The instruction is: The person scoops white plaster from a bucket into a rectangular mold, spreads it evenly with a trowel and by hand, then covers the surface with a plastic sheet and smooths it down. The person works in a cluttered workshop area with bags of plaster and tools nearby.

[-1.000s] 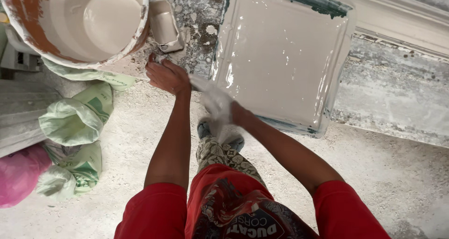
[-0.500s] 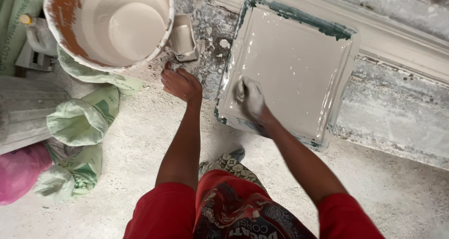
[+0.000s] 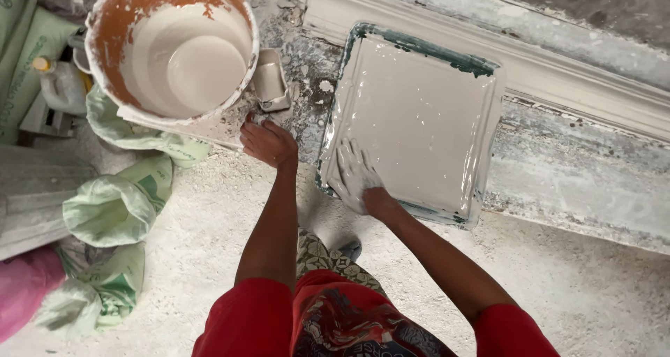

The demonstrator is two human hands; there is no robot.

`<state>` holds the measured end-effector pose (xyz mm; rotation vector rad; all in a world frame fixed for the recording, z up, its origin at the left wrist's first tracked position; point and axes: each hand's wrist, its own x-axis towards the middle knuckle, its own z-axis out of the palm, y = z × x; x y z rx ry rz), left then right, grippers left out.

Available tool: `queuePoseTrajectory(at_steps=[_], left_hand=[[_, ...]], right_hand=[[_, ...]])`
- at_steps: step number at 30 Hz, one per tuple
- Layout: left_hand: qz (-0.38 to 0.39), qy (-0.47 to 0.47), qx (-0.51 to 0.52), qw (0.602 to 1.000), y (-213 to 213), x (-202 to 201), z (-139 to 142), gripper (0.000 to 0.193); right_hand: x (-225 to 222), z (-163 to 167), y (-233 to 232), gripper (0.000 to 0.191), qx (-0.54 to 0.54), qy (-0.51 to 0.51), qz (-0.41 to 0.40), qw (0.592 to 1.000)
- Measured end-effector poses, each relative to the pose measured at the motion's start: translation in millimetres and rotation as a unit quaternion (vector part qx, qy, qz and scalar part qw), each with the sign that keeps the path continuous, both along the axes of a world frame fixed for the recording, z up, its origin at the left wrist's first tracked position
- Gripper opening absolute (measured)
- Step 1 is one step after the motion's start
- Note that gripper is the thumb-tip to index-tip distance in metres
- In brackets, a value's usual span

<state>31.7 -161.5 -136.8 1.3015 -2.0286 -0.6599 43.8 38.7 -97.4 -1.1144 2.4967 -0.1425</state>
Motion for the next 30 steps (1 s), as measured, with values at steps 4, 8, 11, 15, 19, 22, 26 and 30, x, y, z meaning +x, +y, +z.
queuePoseTrajectory(at_steps=[4,8,11,15,19,22,26,30], left_hand=[[-0.012,-0.020,0.009,1.000,-1.6,-2.5,-6.7,0.041],[-0.026,-0.051,0.051,0.997,-5.8,-5.7,-12.1,0.040],[-0.027,-0.051,0.038,0.998,-7.2,-7.5,-15.9,0.044],[-0.036,-0.091,0.063,0.993,-7.5,-10.3,-22.3,0.044],[-0.031,-0.130,0.064,0.989,-8.4,-10.8,-29.4,0.043],[-0.042,-0.092,0.017,0.995,-8.1,-9.9,-34.4,0.045],[-0.035,-0.156,0.039,0.986,-7.6,-9.2,-39.3,0.040],[-0.035,-0.167,0.039,0.985,-7.4,-9.9,-43.6,0.041]], right_hand=[[-31.6,-2.9,-17.0,0.077,0.100,0.039,0.085,0.991],[-69.5,10.8,-43.9,0.084,0.056,0.032,0.048,0.997],[-112.7,19.4,-58.4,0.084,0.129,0.018,-0.008,0.991],[-173.1,22.3,-59.8,0.084,0.129,0.069,-0.047,0.988],[-213.7,14.2,-63.6,0.084,0.101,0.076,-0.087,0.988],[-231.7,8.4,-62.1,0.082,0.074,0.089,-0.130,0.985],[-239.7,5.5,-44.9,0.082,0.142,0.075,-0.177,0.971],[-241.3,11.2,5.3,0.082,0.129,0.091,-0.249,0.956]])
